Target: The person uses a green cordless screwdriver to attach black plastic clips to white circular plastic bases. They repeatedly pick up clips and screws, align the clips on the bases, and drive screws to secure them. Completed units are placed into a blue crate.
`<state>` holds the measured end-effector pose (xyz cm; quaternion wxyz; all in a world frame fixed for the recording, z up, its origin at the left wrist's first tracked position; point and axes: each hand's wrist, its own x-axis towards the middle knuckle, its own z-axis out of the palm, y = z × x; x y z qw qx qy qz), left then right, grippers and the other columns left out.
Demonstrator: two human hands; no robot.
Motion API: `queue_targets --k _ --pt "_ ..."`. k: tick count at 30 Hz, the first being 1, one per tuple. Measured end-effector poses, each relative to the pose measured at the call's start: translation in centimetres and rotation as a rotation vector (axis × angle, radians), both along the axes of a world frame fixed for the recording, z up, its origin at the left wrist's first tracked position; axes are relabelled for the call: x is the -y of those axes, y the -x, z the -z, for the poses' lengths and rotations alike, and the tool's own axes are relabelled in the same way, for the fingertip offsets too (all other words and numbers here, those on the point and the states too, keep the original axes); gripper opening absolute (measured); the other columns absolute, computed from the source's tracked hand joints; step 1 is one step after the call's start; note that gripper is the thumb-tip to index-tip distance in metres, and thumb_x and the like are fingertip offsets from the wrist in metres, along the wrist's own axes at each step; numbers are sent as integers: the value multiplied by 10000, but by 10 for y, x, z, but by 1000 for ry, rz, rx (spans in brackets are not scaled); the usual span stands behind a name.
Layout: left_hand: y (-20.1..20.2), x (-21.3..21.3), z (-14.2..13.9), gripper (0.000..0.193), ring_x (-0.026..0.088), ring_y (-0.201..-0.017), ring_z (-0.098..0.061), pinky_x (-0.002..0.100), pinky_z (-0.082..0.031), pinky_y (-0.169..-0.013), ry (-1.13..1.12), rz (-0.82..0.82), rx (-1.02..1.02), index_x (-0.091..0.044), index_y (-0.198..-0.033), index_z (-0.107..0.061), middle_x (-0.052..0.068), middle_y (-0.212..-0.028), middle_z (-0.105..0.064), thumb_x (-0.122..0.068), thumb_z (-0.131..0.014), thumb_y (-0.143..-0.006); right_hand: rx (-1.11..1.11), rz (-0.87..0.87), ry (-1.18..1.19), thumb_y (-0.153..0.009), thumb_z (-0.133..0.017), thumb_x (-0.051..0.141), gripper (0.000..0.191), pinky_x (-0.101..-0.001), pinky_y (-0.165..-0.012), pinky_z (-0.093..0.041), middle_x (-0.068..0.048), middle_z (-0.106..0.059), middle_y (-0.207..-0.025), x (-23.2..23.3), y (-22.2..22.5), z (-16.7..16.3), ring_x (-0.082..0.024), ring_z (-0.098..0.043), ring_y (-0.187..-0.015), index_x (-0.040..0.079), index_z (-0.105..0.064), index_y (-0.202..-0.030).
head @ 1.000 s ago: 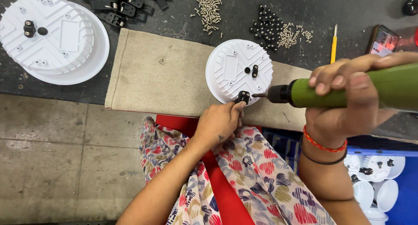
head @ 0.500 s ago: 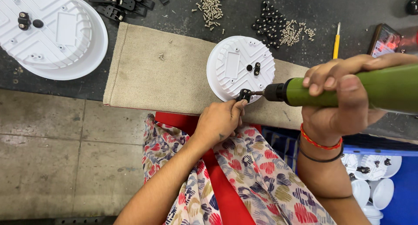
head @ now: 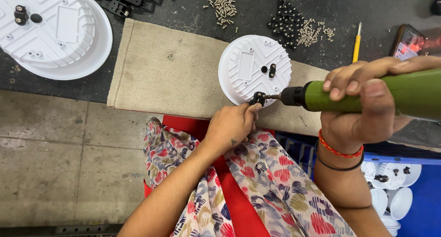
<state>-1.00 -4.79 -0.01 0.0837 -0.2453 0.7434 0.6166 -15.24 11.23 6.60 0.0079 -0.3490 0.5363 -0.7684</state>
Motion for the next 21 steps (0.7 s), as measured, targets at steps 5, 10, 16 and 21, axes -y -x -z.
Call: queue_targets --k 5,10,16,21 --pt "-1 0 -1 469 163 -485 -711 325 -597 -568 15 7 -3 -105 -839 -711 11 -619 -722 -427 -436 -1041 -23 -25 -8 -1121 -528 39 306 -415 -588 -525 -153 -499 -812 0 3 1 -252 -548 -601 19 -372 -1383" --pt "-1 -2 1 471 164 -485 -713 329 -596 -564 18 -3 -11 -99 -830 -712 17 -610 -714 -432 -450 -1034 -1 -32 -13 -1091 -540 59 335 -403 -573 -522 -141 -494 -804 4 1 -1 -244 -543 -591 24 -363 -1373" --pt "1 -2 4 467 179 -497 -717 344 -598 -572 24 2 -27 -96 -827 -705 25 -597 -708 -415 -440 -1041 -26 -37 -43 -1022 -558 9 302 -380 -560 -548 -129 -528 -731 19 -10 -13 -203 -523 -513 45 -359 -1247" --pt "0 -3 6 470 199 -504 -718 358 -592 -604 55 23 -10 -98 -819 -721 40 -596 -709 -420 -457 -1037 -31 -25 -63 -970 -527 -20 314 -362 -557 -526 -97 -524 -673 31 -15 -22 -184 -517 -474 62 -361 -1224"
